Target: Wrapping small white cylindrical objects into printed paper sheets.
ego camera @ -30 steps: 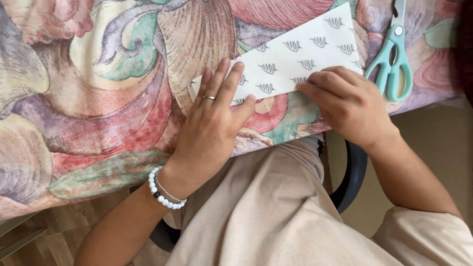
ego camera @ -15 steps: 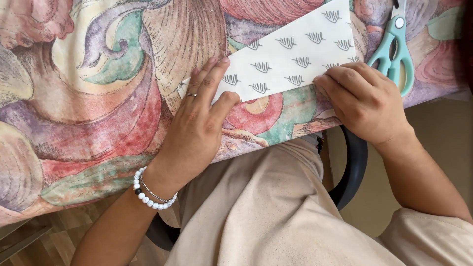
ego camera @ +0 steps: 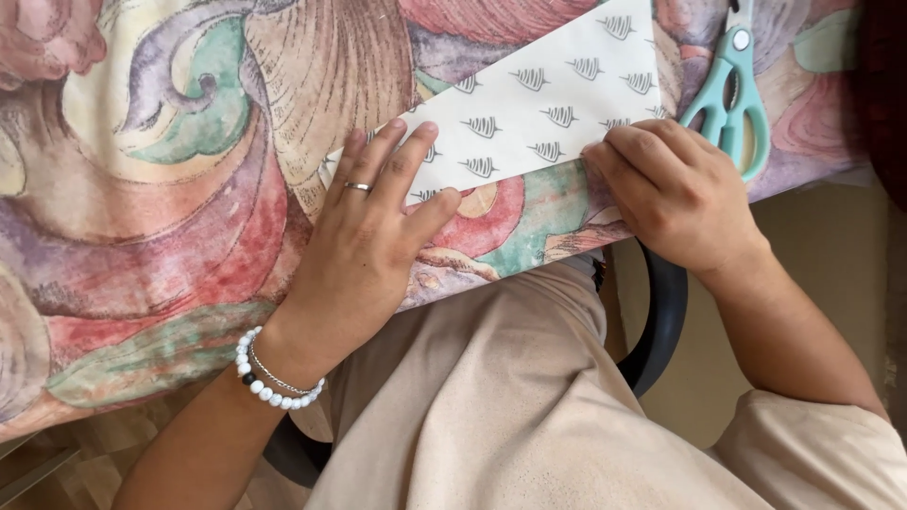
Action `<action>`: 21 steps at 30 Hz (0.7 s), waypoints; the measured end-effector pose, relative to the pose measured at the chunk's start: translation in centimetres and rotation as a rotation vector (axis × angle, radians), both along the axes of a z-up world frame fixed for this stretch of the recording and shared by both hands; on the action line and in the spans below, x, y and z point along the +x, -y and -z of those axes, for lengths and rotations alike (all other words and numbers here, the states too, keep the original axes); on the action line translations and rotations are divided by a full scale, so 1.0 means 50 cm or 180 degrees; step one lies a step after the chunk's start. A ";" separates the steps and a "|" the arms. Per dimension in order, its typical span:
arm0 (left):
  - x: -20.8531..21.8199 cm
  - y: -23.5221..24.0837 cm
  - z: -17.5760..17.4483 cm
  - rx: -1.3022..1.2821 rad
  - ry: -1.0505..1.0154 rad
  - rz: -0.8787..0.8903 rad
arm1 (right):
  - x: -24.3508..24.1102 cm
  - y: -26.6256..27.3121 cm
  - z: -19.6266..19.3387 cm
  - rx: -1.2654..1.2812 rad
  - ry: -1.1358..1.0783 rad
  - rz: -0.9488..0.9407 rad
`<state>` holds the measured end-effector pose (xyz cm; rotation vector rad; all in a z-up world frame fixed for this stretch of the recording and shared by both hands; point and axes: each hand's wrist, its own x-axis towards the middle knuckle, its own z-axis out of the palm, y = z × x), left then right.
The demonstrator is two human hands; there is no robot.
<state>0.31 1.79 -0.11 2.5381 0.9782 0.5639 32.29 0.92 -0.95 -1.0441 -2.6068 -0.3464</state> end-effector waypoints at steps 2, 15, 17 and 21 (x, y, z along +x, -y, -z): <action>0.001 -0.002 0.002 0.0029 -0.0051 -0.0017 | 0.003 -0.002 0.001 0.0017 -0.0007 -0.0018; 0.018 -0.022 -0.019 -0.0958 -0.0107 -0.0442 | 0.003 -0.010 -0.020 -0.0324 0.0060 -0.0134; 0.024 -0.018 -0.011 -0.0641 -0.0214 -0.0456 | -0.007 -0.021 -0.045 -0.0518 0.0090 -0.0096; 0.021 -0.015 -0.005 0.0334 -0.0684 -0.0176 | -0.067 -0.060 -0.066 -0.0507 0.0625 0.0088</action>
